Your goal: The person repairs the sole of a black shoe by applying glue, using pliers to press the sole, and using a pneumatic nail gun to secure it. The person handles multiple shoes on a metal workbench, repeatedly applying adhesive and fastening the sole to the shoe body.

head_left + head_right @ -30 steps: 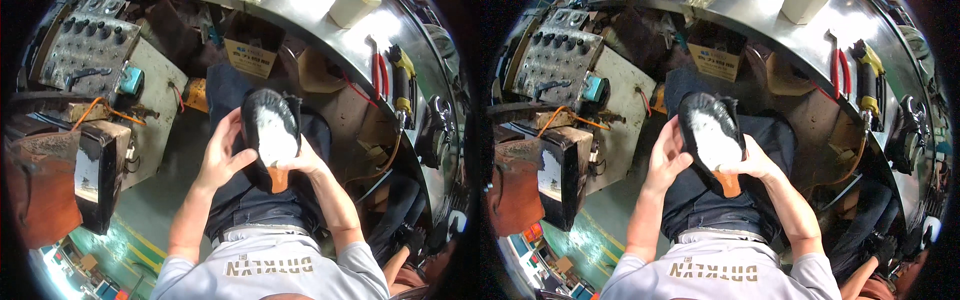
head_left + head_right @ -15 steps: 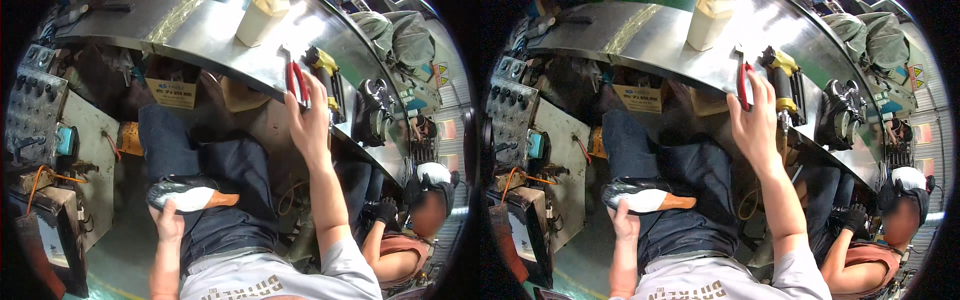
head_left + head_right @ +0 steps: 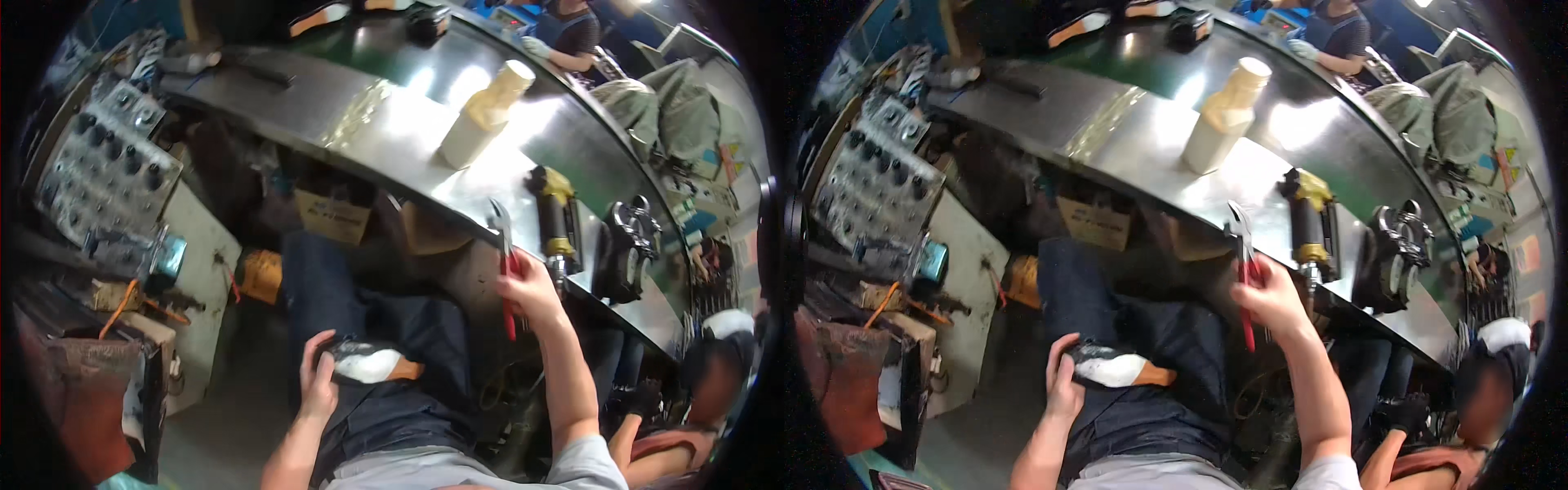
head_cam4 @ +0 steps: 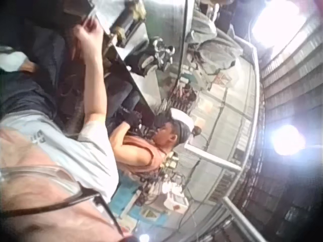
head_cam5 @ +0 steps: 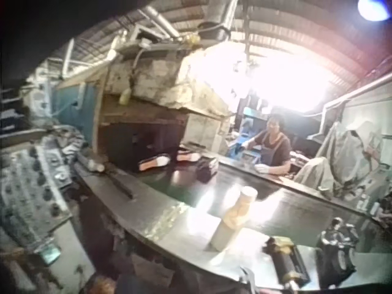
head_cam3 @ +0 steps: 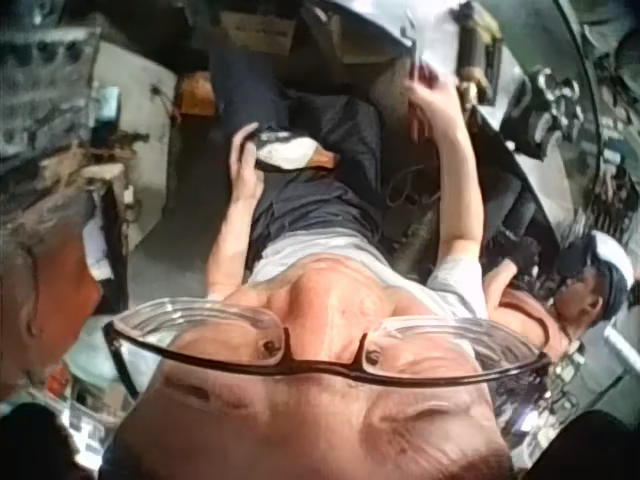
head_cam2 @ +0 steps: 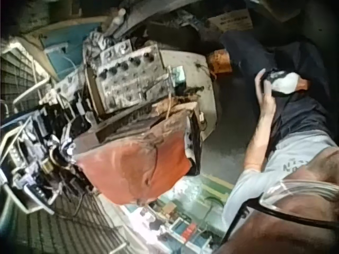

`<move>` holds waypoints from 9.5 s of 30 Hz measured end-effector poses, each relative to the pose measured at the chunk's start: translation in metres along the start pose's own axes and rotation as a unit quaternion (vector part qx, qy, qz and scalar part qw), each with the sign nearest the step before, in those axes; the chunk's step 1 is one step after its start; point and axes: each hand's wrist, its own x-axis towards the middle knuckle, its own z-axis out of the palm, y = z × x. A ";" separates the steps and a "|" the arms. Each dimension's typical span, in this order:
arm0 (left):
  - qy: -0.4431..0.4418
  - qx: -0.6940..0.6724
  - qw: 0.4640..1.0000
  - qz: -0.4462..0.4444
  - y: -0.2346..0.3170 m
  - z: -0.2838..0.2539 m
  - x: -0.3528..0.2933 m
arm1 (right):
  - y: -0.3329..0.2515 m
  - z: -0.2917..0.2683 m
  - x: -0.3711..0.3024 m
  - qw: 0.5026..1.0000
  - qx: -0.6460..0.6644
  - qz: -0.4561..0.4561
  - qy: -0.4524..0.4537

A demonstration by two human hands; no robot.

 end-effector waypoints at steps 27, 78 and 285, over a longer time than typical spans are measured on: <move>-0.165 0.260 0.951 0.025 -0.022 -0.013 -0.010 | 0.115 0.090 -0.103 0.930 -0.072 0.084 -0.352; -0.006 0.175 0.932 -0.317 -0.078 0.031 -0.084 | 0.095 0.085 -0.124 0.795 -0.453 0.114 -0.387; -0.040 -0.015 0.960 -0.278 -0.074 0.035 -0.114 | 0.140 0.033 -0.098 0.824 -0.142 0.173 -0.520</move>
